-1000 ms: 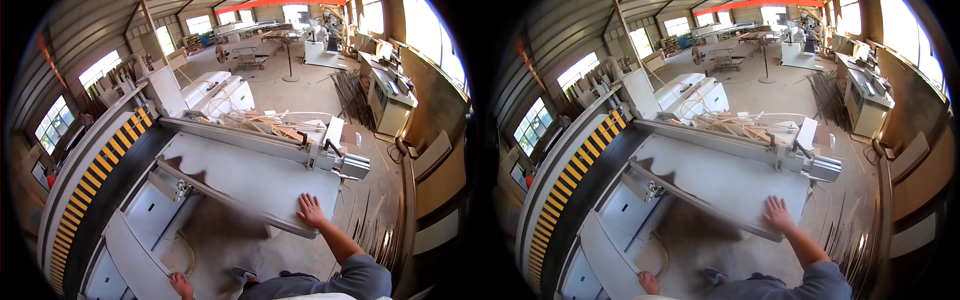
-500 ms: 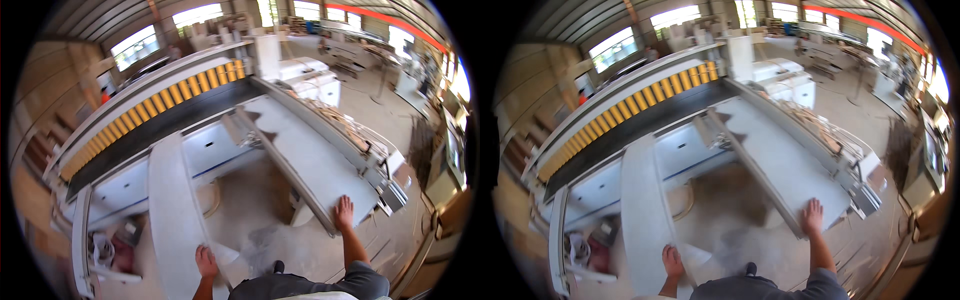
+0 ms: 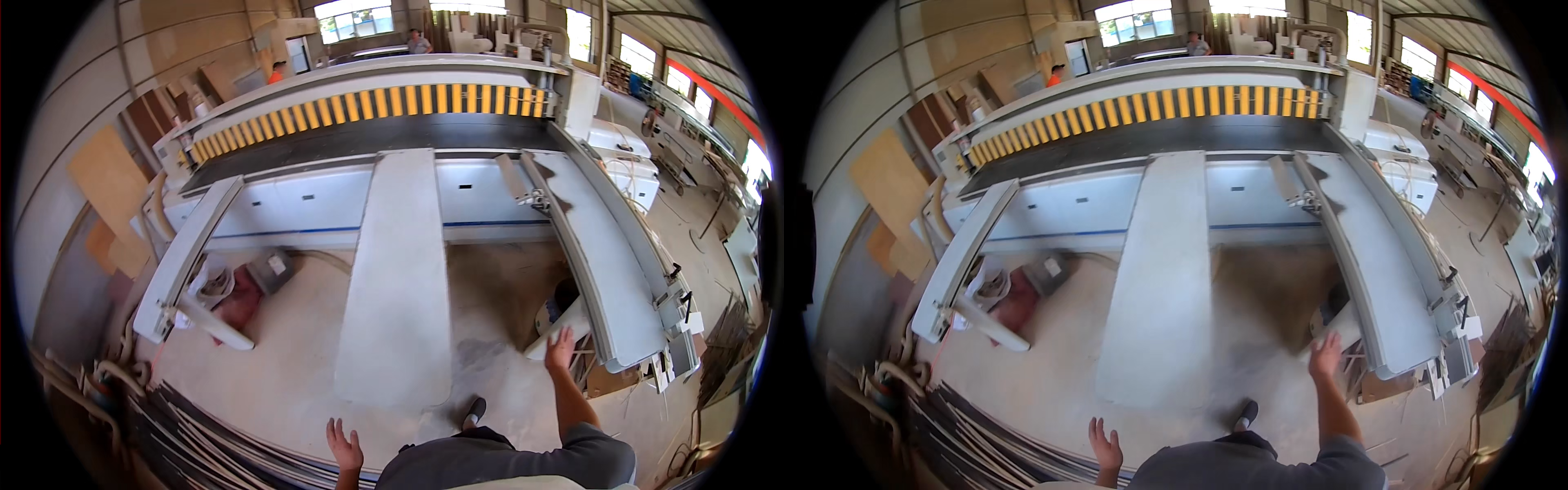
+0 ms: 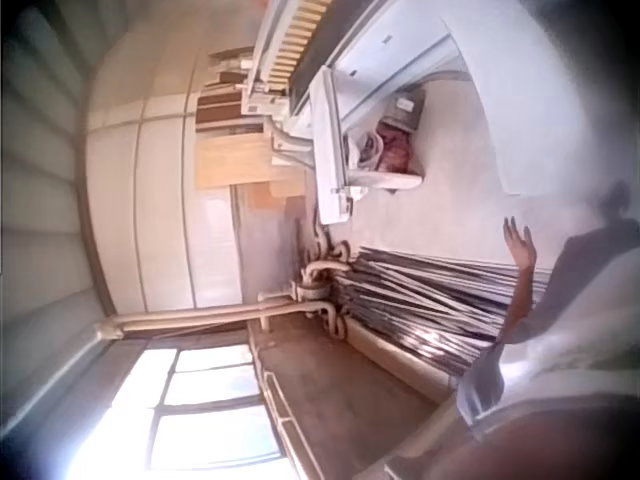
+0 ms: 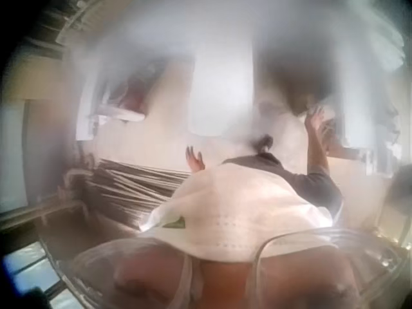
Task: The person positions and feeds large wood boards into an automated panel saw machine, clearing away scrap pieces between cuts.
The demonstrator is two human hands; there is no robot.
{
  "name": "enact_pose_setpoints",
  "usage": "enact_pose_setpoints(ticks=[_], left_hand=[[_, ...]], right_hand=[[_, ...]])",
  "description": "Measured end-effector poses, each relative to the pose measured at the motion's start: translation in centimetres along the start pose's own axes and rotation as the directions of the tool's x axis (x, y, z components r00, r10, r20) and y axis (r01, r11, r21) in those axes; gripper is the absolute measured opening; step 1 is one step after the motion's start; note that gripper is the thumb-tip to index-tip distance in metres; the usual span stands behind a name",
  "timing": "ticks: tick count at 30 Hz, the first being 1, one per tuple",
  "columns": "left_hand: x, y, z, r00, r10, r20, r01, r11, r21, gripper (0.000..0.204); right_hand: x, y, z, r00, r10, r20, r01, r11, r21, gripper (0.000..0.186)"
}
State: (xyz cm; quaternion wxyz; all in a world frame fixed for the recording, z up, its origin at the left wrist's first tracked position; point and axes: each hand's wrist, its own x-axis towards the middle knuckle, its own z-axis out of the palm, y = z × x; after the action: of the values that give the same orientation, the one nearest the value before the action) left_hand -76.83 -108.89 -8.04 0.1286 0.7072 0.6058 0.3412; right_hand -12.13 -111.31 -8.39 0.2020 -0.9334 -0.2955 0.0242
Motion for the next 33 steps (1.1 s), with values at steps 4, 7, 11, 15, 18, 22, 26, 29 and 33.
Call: enact_pose_setpoints(ticks=[4, 7, 11, 15, 18, 22, 26, 29, 33], left_hand=[[-8.9, -12.7, -3.6, 0.703, -0.597, 0.386, 0.577, 0.796, 0.181, 0.06], [-17.6, -20.2, -7.1, 0.683, -0.543, 0.488, 0.484, 0.837, 0.255, 0.057], [-20.1, -22.7, -10.3, 0.572, -0.599, 0.561, 0.558, 0.785, 0.269, 0.06], [-18.1, -26.3, -13.3, 0.469, -0.691, 0.55, 0.699, 0.671, 0.248, 0.06], [-13.9, -29.5, -15.1, 0.436, -0.723, 0.536, 0.763, 0.613, 0.206, 0.059], [-7.2, -34.3, -17.9, 0.417, -0.741, 0.527, 0.81, 0.565, 0.154, 0.059], [-0.3, -37.5, -21.3, 0.401, -0.742, 0.537, 0.83, 0.543, 0.13, 0.059], [4.2, -40.5, -23.7, 0.383, -0.735, 0.559, 0.832, 0.538, 0.137, 0.059], [11.1, -44.9, -25.3, 0.35, -0.725, 0.593, 0.832, 0.531, 0.158, 0.06]], right_hand=[[-5.9, -14.1, 3.1, 0.926, -0.376, 0.033, 0.371, 0.923, 0.105, 0.072], [-10.3, -24.7, 5.2, 0.807, -0.582, 0.102, 0.574, 0.813, 0.098, 0.075], [-13.2, -33.1, 8.0, 0.741, -0.605, 0.292, 0.634, 0.774, -0.004, 0.077], [-14.3, -36.2, 8.4, 0.765, -0.55, 0.334, 0.595, 0.802, -0.042, 0.078], [-14.1, -36.1, 8.1, 0.787, -0.541, 0.297, 0.56, 0.828, 0.022, 0.077], [-14.5, -34.7, 10.0, 0.833, -0.547, 0.08, 0.541, 0.836, 0.089, 0.077], [-13.4, -33.2, 10.1, 0.848, -0.529, -0.036, 0.53, 0.848, 0.004, 0.083], [-13.9, -34.1, 10.3, 0.874, -0.478, -0.092, 0.476, 0.878, -0.046, 0.086], [-15.7, -33.6, 12.1, 0.96, -0.226, -0.168, 0.205, 0.97, -0.129, 0.088]])
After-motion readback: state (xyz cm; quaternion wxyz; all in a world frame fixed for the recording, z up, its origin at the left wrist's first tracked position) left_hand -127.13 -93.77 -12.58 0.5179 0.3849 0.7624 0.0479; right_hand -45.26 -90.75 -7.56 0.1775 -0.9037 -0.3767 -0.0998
